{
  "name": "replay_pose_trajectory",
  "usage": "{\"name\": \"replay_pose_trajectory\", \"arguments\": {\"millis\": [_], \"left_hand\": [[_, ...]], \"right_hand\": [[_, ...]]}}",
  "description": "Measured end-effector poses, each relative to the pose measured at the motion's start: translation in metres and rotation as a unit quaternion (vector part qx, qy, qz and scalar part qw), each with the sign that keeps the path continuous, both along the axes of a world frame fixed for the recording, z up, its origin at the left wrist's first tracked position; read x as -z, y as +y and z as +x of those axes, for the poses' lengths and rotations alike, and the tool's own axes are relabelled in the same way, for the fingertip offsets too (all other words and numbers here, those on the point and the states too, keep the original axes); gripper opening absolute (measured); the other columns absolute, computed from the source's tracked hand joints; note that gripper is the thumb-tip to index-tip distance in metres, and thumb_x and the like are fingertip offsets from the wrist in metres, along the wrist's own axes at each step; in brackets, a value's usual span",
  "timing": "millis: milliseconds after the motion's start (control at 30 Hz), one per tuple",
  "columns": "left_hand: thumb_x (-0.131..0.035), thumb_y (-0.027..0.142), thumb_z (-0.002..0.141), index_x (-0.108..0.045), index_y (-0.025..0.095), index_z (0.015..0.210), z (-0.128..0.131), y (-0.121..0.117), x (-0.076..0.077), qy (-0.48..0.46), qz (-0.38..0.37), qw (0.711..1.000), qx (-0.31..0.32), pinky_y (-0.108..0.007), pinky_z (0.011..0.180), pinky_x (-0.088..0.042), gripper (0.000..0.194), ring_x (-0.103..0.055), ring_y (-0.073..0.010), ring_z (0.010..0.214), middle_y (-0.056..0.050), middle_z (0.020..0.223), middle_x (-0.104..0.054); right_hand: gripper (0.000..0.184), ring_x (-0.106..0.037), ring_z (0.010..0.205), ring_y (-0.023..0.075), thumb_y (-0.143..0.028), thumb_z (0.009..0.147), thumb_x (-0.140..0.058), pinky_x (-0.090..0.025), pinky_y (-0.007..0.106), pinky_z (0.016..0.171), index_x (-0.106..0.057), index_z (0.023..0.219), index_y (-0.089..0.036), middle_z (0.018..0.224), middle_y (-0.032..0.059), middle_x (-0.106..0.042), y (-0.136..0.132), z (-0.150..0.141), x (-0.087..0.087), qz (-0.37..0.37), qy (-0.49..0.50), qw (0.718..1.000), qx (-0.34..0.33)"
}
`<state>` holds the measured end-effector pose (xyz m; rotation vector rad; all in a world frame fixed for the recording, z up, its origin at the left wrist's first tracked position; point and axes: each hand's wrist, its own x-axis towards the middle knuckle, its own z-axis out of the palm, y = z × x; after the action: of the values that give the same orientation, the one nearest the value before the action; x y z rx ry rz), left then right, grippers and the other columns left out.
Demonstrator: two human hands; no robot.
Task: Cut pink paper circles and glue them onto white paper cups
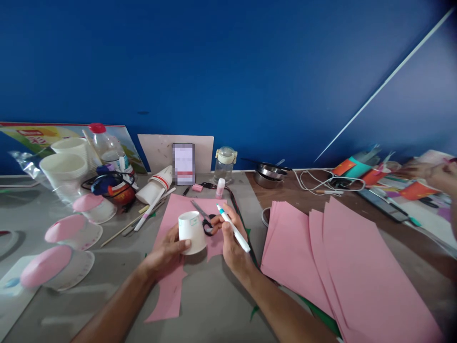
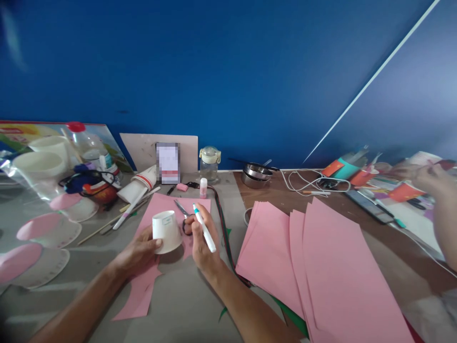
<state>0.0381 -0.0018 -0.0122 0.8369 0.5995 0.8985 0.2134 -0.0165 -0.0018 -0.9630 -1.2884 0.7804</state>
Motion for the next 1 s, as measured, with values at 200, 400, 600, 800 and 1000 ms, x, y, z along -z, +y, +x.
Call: {"name": "replay_pose_trajectory", "arguments": {"millis": [200, 400, 600, 800, 1000], "left_hand": [[-0.066, 0.027, 0.078, -0.048, 0.018, 0.132, 0.000, 0.001, -0.003, -0.032, 0.021, 0.999, 0.002, -0.035, 0.082, -0.047, 0.058, -0.059, -0.0297, 0.104, -0.015, 0.118, -0.063], [-0.074, 0.032, 0.072, -0.050, 0.018, 0.131, 0.003, -0.005, 0.011, -0.032, 0.005, 0.999, 0.016, -0.039, 0.090, -0.043, 0.065, -0.060, -0.0308, 0.104, -0.013, 0.112, -0.067], [-0.067, 0.028, 0.080, -0.046, 0.020, 0.135, 0.008, -0.002, 0.000, -0.031, 0.022, 0.999, -0.032, -0.038, 0.093, -0.042, 0.059, -0.057, -0.0291, 0.111, -0.013, 0.120, -0.062], [-0.069, 0.037, 0.078, -0.043, 0.023, 0.137, 0.008, -0.006, 0.005, -0.041, 0.030, 0.999, -0.003, -0.041, 0.095, -0.041, 0.066, -0.055, -0.0302, 0.113, -0.012, 0.122, -0.061], [-0.074, 0.028, 0.073, -0.051, 0.021, 0.129, 0.009, -0.004, 0.006, 0.004, 0.032, 0.999, -0.031, -0.043, 0.097, -0.040, 0.061, -0.057, -0.0308, 0.112, -0.012, 0.119, -0.063]], "right_hand": [[0.029, -0.063, 0.095, 0.0205, -0.030, 0.092, -0.048, -0.052, 0.034, 0.084, -0.055, 0.119, -0.021, 0.107, 0.0092, -0.064, -0.002, -0.003, 0.004, 0.052, -0.120, 0.991, -0.017], [0.031, -0.060, 0.099, 0.0213, -0.022, 0.090, -0.046, -0.050, 0.036, 0.087, -0.051, 0.121, -0.020, 0.110, 0.0109, -0.063, -0.004, -0.004, 0.006, 0.099, -0.178, 0.979, -0.024], [0.034, -0.057, 0.098, 0.0227, -0.023, 0.089, -0.047, -0.050, 0.039, 0.086, -0.048, 0.122, -0.019, 0.107, 0.0114, -0.060, -0.002, -0.003, 0.006, 0.105, -0.198, 0.974, -0.012], [0.040, -0.055, 0.101, 0.0251, -0.014, 0.084, -0.050, -0.050, 0.042, 0.087, -0.048, 0.124, -0.019, 0.108, 0.0129, -0.058, -0.005, -0.006, 0.009, 0.140, -0.262, 0.955, -0.008], [0.040, -0.058, 0.094, 0.0228, -0.015, 0.088, -0.045, -0.051, 0.040, 0.084, -0.045, 0.127, -0.021, 0.104, 0.0108, -0.063, -0.009, -0.006, 0.006, 0.196, -0.243, 0.949, -0.034]]}}
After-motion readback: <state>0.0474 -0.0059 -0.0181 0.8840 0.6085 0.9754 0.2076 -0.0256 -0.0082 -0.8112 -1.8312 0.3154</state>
